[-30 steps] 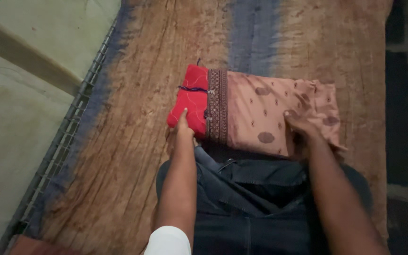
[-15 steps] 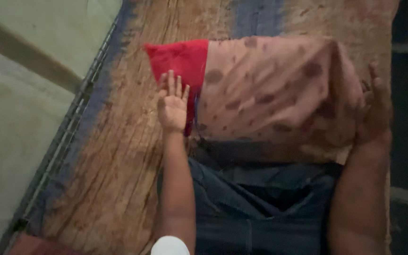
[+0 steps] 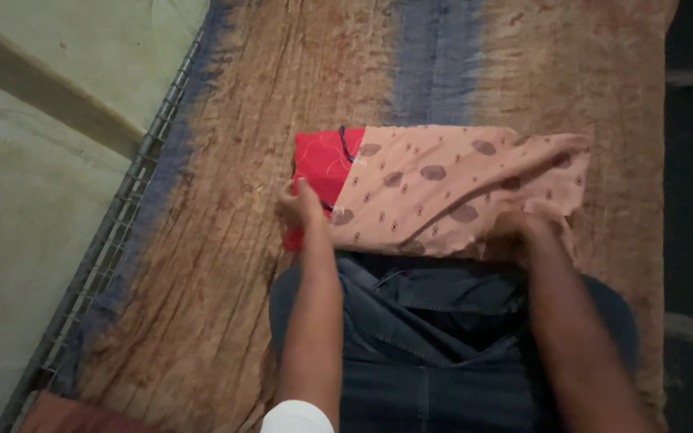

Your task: The person sits on a bed and removes a patterned pillowcase from a red pillow. They pull the fabric off the pillow, shake it out, and fold it into a small bundle.

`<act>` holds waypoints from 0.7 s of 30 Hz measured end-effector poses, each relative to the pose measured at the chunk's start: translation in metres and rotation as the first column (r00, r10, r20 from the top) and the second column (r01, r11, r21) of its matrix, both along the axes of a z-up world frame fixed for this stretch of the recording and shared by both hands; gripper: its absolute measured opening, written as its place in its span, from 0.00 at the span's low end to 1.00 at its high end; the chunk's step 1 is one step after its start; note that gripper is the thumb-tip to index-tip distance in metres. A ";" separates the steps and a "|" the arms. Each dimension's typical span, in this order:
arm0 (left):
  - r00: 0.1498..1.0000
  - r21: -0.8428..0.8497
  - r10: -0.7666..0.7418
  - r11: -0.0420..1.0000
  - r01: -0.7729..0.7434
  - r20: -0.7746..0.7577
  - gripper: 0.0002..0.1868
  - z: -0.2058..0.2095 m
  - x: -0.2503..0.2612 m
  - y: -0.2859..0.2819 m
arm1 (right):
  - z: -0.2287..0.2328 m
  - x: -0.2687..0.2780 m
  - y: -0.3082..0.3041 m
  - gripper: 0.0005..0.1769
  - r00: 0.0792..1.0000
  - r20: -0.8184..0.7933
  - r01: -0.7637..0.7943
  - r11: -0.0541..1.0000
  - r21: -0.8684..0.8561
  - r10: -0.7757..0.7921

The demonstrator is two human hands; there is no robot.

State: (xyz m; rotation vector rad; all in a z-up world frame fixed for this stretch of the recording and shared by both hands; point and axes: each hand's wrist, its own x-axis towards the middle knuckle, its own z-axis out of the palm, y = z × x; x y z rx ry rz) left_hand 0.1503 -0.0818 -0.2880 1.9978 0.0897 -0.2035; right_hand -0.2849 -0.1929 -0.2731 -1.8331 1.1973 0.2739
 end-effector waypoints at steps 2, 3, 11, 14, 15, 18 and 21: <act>0.998 0.204 0.056 0.978 -0.050 -0.021 0.31 0.030 -0.003 0.014 | -0.019 0.004 0.004 0.29 0.969 -0.211 -0.100 0.985 0.142 0.129; 0.997 0.306 0.057 0.951 -0.037 -0.058 0.32 0.043 -0.008 0.023 | -0.029 0.003 0.009 0.29 0.956 -0.252 -0.105 0.980 0.171 0.146; 0.961 0.508 -0.214 0.817 0.273 -0.173 0.37 0.082 -0.030 0.037 | -0.079 -0.006 -0.006 0.27 0.937 -0.049 0.349 0.914 0.209 -0.347; 0.962 0.356 -0.272 0.902 0.243 0.032 0.38 0.065 -0.019 0.028 | -0.092 -0.008 -0.007 0.27 0.787 0.140 0.521 0.768 0.372 -0.601; 0.960 0.360 -0.274 0.902 0.239 0.048 0.36 0.057 -0.013 0.026 | -0.094 -0.008 -0.006 0.27 0.710 0.197 0.554 0.709 0.437 -0.677; 0.960 0.266 -0.265 0.936 0.231 0.096 0.32 0.023 0.000 0.015 | -0.089 -0.014 -0.006 0.27 0.413 0.229 0.646 0.461 0.609 -0.882; 0.975 -0.076 -0.108 0.989 0.125 0.196 0.30 -0.011 0.011 0.005 | -0.081 -0.015 -0.018 0.28 0.134 0.123 0.698 0.182 0.693 -0.983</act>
